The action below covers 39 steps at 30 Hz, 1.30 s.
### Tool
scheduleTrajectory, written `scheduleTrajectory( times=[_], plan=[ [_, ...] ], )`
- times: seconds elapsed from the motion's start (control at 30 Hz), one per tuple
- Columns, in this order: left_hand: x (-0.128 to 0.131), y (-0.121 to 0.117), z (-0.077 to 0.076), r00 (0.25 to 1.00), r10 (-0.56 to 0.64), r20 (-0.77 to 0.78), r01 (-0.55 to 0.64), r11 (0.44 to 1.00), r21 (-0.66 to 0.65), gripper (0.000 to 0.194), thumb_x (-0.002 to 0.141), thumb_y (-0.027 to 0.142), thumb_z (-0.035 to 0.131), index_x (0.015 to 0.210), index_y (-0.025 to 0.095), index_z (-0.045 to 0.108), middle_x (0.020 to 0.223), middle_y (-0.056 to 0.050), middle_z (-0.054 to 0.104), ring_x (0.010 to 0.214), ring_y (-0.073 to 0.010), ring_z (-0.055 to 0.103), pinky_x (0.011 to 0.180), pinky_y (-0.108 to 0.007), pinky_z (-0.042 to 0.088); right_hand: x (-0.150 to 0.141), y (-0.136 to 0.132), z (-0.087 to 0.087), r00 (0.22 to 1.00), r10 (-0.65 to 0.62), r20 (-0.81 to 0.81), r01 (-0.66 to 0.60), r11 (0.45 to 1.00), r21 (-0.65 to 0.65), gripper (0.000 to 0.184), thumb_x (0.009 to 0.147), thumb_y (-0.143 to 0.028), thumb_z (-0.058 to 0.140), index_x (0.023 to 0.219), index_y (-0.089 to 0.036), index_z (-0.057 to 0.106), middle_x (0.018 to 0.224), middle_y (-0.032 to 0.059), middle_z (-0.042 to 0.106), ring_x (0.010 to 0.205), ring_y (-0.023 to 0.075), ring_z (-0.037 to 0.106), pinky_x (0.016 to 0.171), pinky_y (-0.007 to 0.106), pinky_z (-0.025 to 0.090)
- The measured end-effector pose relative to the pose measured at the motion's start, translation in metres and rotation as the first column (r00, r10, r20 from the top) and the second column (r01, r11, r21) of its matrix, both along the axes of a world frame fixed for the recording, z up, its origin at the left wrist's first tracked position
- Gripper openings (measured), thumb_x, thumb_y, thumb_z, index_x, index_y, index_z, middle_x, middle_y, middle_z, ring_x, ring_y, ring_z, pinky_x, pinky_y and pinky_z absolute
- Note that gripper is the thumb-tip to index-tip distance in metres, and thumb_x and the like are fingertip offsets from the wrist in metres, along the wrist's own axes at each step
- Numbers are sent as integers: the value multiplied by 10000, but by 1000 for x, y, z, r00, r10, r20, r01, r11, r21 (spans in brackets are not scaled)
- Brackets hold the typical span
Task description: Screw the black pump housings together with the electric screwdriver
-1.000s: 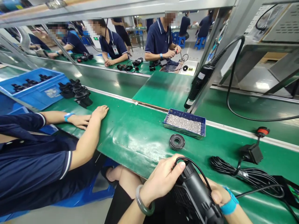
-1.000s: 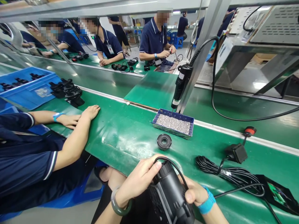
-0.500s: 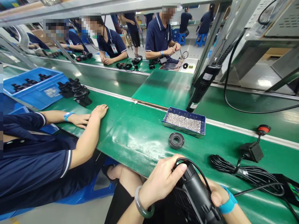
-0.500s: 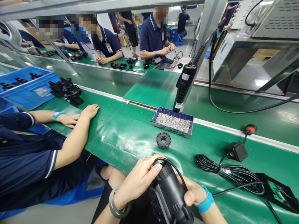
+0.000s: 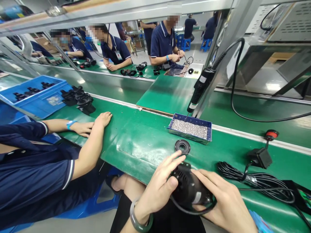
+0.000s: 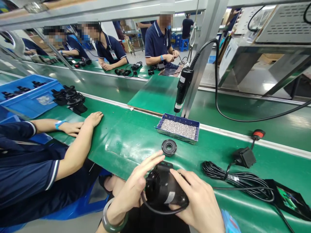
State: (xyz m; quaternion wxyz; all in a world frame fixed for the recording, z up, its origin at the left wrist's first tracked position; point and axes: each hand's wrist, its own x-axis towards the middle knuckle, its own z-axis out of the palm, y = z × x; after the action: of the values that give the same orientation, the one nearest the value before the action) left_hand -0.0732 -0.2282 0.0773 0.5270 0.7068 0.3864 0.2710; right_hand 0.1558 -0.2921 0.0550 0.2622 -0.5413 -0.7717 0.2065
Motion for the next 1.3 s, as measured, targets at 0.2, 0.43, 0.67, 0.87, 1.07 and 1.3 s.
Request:
scheduleTrajectory(
  times=[0.2, 0.43, 0.67, 0.87, 1.07, 1.3],
  plan=[
    [-4, -13, -10, 987, 2, -159, -27, 987, -156, 1159, 671, 647, 788, 1577, 273, 169, 1591, -127, 335, 1445, -366, 333, 1191, -523, 289, -5, 4, 6, 914, -96, 394, -117, 868, 482, 524, 871, -61, 481, 1369, -208, 558, 1322, 199, 561, 1157, 319, 574, 842, 436, 547],
    [8, -23, -15, 995, 99, -18, -100, 992, -82, 987, 579, 185, 841, 1438, 272, 363, 1480, -84, 453, 1362, -326, 441, 1174, -464, 361, 1, 10, -9, 913, -55, 405, -192, 817, 543, 514, 902, -5, 441, 1365, -198, 552, 1376, 212, 486, 1316, 311, 441, 948, 418, 403],
    [24, -41, -27, 960, 274, 49, -275, 905, 323, 866, 613, 91, 687, 1416, 228, 392, 1478, -127, 429, 1388, -341, 420, 1166, -520, 391, -4, 9, -21, 969, -82, 234, -92, 759, 645, 406, 887, 14, 474, 1206, -162, 653, 1288, 169, 521, 1326, 280, 422, 1073, 431, 359],
    [29, -41, -31, 930, 353, 99, -337, 716, 611, 728, 673, 102, 656, 1370, 137, 447, 1426, -193, 462, 1369, -370, 434, 1100, -583, 445, 1, 0, -27, 985, 12, 171, -119, 768, 630, 260, 911, -105, 568, 1129, -204, 669, 1278, 137, 505, 1382, 277, 364, 1199, 545, 212],
    [29, -35, -31, 899, 416, 139, -385, 596, 705, 657, 690, 63, 658, 1319, 122, 477, 1408, -215, 476, 1363, -384, 441, 1067, -610, 462, 10, -23, -37, 944, 44, -326, 38, 969, 242, 319, 952, -487, 518, 1007, -225, 691, 1018, 68, 654, 984, 170, 646, 870, 222, 543],
    [67, -50, -54, 895, 437, 89, -353, 573, 740, 683, 751, 133, 659, 1399, 168, 446, 1485, -209, 406, 1421, -404, 361, 1033, -623, 471, -47, -18, -56, 147, -527, -837, 10, 847, -532, 670, 746, -664, 680, 1297, -288, 615, 1265, 73, 679, 1159, 259, 642, 977, 368, 543]
  ],
)
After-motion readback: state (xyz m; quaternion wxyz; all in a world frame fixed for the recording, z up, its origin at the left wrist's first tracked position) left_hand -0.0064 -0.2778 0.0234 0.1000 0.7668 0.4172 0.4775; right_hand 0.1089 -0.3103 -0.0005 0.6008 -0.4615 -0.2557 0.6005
